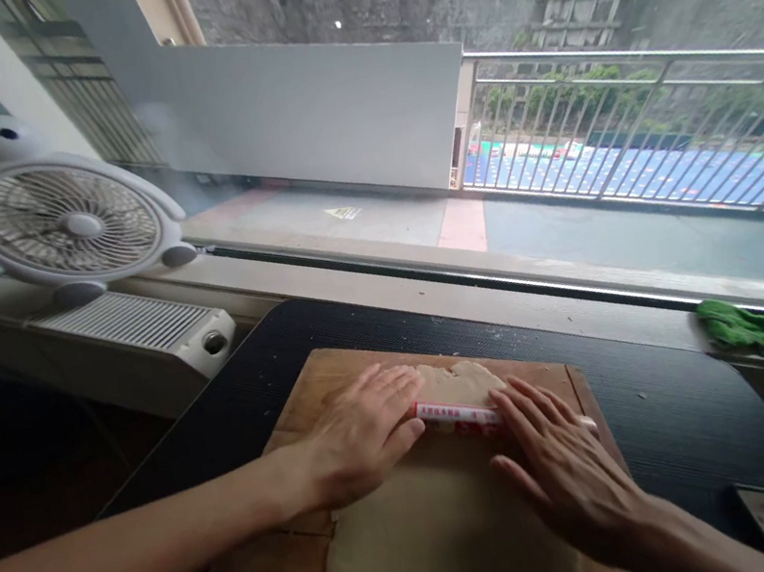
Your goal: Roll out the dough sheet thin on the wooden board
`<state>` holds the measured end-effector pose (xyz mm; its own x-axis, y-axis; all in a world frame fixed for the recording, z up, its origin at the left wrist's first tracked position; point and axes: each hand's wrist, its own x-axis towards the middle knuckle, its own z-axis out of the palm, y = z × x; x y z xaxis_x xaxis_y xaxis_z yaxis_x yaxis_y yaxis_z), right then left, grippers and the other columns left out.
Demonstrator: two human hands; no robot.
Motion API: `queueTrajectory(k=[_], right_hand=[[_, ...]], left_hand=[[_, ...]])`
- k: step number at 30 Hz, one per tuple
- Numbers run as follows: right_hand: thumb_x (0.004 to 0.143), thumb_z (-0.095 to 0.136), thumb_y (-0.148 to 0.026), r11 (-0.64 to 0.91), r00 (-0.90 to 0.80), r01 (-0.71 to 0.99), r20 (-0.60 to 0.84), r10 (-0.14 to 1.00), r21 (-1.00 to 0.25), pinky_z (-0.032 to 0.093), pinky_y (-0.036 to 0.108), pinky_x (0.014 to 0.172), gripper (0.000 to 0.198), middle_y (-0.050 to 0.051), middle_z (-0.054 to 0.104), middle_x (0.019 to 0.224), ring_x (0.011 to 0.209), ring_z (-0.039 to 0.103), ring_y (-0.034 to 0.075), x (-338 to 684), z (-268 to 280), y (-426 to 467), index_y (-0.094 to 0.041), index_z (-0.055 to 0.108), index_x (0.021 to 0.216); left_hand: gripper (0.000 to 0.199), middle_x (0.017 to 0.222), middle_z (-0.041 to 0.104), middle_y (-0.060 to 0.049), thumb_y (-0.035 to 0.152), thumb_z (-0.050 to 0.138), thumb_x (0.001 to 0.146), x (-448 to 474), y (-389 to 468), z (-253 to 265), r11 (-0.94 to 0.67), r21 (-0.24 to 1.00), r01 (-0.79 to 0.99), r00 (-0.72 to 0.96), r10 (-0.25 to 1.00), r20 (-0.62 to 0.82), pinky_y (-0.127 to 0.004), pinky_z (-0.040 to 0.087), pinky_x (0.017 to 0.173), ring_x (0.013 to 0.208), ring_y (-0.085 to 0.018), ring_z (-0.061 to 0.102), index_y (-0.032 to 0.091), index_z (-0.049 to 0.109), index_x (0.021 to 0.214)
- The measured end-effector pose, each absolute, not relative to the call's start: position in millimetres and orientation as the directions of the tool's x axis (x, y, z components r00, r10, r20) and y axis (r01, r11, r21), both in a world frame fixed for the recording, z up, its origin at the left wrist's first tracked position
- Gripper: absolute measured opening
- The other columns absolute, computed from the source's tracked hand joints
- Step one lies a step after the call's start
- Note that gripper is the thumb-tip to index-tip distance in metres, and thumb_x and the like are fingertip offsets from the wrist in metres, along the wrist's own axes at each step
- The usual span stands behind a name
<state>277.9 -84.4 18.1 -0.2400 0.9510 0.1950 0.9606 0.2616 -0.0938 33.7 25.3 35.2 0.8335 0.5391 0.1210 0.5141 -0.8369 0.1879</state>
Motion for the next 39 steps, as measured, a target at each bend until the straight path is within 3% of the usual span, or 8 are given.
queueTrajectory(k=[9, 12, 15, 19, 23, 27, 35, 39], right_hand=[[0.093, 0.025, -0.048, -0.059, 0.080, 0.994, 0.255, 0.964, -0.090, 0.027, 0.048, 0.105, 0.054, 0.012, 0.036, 0.142, 0.135, 0.021, 0.028, 289, 26, 15, -0.014, 0.043, 0.130], [0.092, 0.027, -0.048, 0.036, -0.017, 0.997, 0.260, 0.965, -0.068, 0.026, 0.047, 0.106, 0.053, 0.010, 0.037, 0.142, 0.136, 0.017, 0.027, 278, 21, -34, -0.016, 0.044, 0.131], [0.088, 0.037, -0.049, 0.228, -0.205, 0.972, 0.268, 0.941, -0.057, 0.028, 0.044, 0.107, 0.064, 0.008, 0.031, 0.145, 0.136, 0.019, 0.025, 268, 18, -111, -0.018, 0.025, 0.142], [0.089, 0.038, -0.043, 0.253, -0.217, 0.963, 0.285, 0.934, -0.096, 0.034, 0.042, 0.104, 0.046, 0.004, 0.032, 0.145, 0.134, 0.025, 0.024, 271, 23, -136, -0.025, 0.044, 0.131], [0.092, 0.028, -0.044, -0.015, 0.051, 0.992, 0.293, 0.955, -0.124, 0.027, 0.049, 0.105, 0.044, 0.007, 0.032, 0.144, 0.135, 0.022, 0.027, 291, 25, -55, -0.023, 0.049, 0.124], [0.092, 0.021, -0.050, -0.322, 0.354, 0.923, 0.137, 0.925, -0.213, 0.031, 0.051, 0.101, 0.057, 0.013, 0.033, 0.142, 0.131, 0.029, 0.030, 305, 25, -1, -0.016, 0.038, 0.134], [0.091, 0.037, -0.042, 0.198, -0.177, 0.978, 0.245, 0.953, -0.064, 0.026, 0.042, 0.108, 0.054, 0.006, 0.037, 0.142, 0.136, 0.018, 0.025, 267, 16, -115, -0.017, 0.034, 0.138], [0.093, 0.029, -0.044, 0.046, -0.029, 0.997, 0.229, 0.973, -0.067, 0.024, 0.046, 0.107, 0.048, 0.007, 0.038, 0.141, 0.136, 0.017, 0.027, 280, 20, -66, -0.020, 0.042, 0.133]], left_hand=[[0.054, 0.143, 0.036, -0.011, 0.041, 0.023, 0.092, 87, 108, 33, -0.650, 0.122, 0.750, 0.641, 0.760, 0.108, -0.047, 0.020, 0.109, 0.134, -0.024, 0.028, 0.013, 0.040, 0.135], [0.051, 0.143, 0.036, -0.009, 0.039, 0.025, 0.093, 62, 73, 36, -0.765, 0.122, 0.632, 0.755, 0.644, 0.125, -0.047, 0.016, 0.111, 0.135, -0.023, 0.027, 0.016, 0.039, 0.136], [0.055, 0.146, 0.031, -0.007, 0.036, 0.034, 0.091, 19, 8, 39, -0.872, 0.135, 0.471, 0.861, 0.487, 0.146, -0.042, 0.015, 0.113, 0.136, -0.021, 0.023, 0.018, 0.027, 0.142], [0.053, 0.146, 0.030, -0.005, 0.036, 0.033, 0.092, 10, -25, 38, -0.847, 0.159, 0.508, 0.838, 0.528, 0.138, -0.038, 0.020, 0.112, 0.135, -0.019, 0.026, 0.020, 0.027, 0.142], [0.054, 0.142, 0.039, -0.010, 0.043, 0.020, 0.093, 78, 35, 32, -0.674, 0.165, 0.720, 0.654, 0.738, 0.163, -0.044, 0.017, 0.112, 0.135, -0.022, 0.027, 0.014, 0.045, 0.132], [0.061, 0.147, 0.029, -0.010, 0.050, 0.019, 0.091, 127, 90, 35, -0.479, 0.203, 0.854, 0.480, 0.876, 0.045, -0.049, 0.020, 0.109, 0.136, -0.025, 0.022, 0.014, 0.033, 0.139], [0.061, 0.147, 0.030, -0.010, 0.047, 0.028, 0.091, 40, 6, 26, -0.819, 0.082, 0.567, 0.806, 0.573, 0.147, -0.042, 0.011, 0.113, 0.137, -0.022, 0.021, 0.012, 0.027, 0.142], [0.058, 0.145, 0.033, -0.011, 0.046, 0.022, 0.092, 63, 40, 26, -0.761, 0.080, 0.644, 0.745, 0.647, 0.162, -0.045, 0.009, 0.112, 0.137, -0.022, 0.022, 0.012, 0.034, 0.138]])
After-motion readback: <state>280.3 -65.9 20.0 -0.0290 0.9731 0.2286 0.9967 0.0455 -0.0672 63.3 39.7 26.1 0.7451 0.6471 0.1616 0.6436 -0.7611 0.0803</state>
